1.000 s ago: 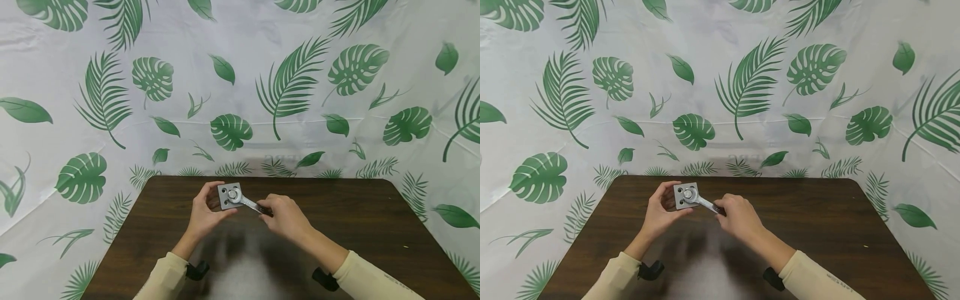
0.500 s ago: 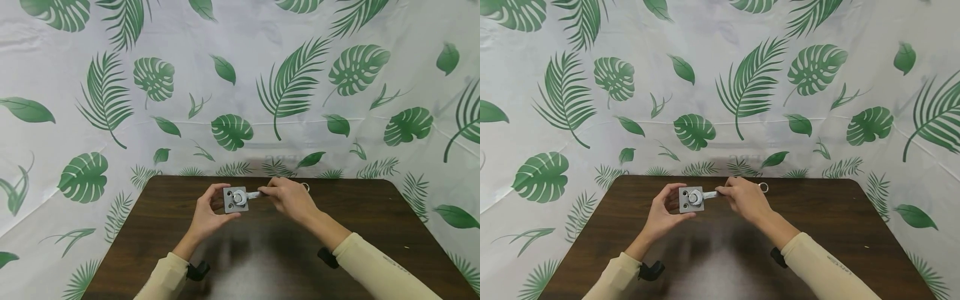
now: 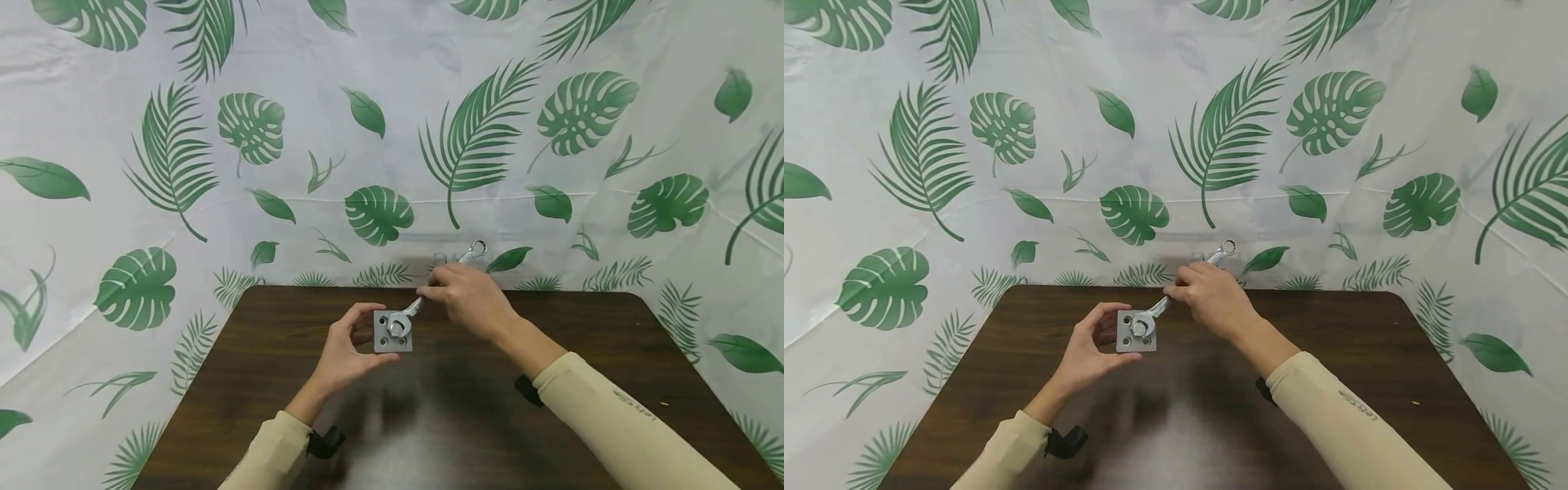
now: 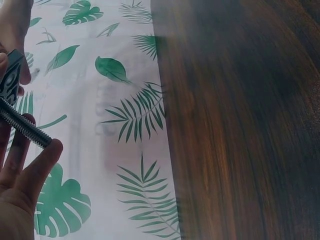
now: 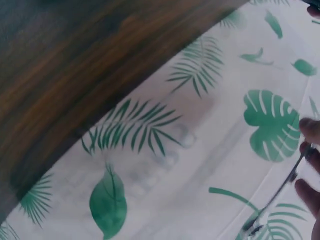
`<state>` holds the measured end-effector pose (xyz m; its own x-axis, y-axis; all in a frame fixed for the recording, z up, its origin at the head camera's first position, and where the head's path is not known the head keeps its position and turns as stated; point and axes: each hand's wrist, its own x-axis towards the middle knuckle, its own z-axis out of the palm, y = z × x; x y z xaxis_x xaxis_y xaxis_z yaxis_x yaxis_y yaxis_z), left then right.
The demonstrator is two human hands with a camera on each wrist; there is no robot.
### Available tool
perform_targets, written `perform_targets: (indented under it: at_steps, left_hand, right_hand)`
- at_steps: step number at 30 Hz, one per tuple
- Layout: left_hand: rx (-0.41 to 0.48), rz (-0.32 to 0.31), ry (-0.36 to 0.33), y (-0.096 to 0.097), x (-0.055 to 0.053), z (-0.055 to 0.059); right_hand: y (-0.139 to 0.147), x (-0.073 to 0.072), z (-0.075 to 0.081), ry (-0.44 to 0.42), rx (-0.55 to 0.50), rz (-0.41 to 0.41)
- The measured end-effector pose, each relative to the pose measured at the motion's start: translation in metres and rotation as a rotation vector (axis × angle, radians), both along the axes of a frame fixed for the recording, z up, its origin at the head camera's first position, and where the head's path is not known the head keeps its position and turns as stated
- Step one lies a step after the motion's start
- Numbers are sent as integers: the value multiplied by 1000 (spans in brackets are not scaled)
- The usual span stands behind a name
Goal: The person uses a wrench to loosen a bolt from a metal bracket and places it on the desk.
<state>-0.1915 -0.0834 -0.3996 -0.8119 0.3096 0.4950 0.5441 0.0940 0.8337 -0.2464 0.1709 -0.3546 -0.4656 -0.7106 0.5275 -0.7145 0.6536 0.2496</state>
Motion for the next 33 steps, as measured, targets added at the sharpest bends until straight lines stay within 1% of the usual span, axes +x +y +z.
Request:
perform_targets:
  at_steps: [4,7,10,13,15,17,19,23,26,27,30,33]
  left_hand:
    - [-1,2,14,-1,-1,-2]
    - [9,23,25,-2,-2,-3]
    - [22,49,30,-3,-3,-4]
    - [33,67,28,-3,-3,-3]
    - [36,79,24,-3,-3,-2]
    - [39,87,24,-3,-3,-1]
    - [40,96,24,-3,-3,0]
    - [42,103,25,-3,-3,0]
    - [47,114,26,-3,-3,-1]
    - [49,118,27,-3,-3,-1]
    - [57,124,31,-2,-4,-2]
    - [67,125,34,-3,-4,-3]
  right_hand:
    - [3,1,4,62,-36,-33]
    - [8,5,2,45,-86,-96]
    - [14,15,-3,-62,-145,-164]
    - [17,29,-9,-206,-202,-234]
    - [15,40,-12,-303,-241,-265]
    - [11,51,-14,-403,-269,-274]
    - [5,63,-17,-508,-309,-263]
    - [-12,85,-20,-701,-418,-240]
    - [-25,98,-21,-775,-496,-246]
    - [-30,102,-21,-787,-512,-251]
    - [-40,109,-21,-797,-534,-261]
    - [-48,112,-21,-783,-524,-260]
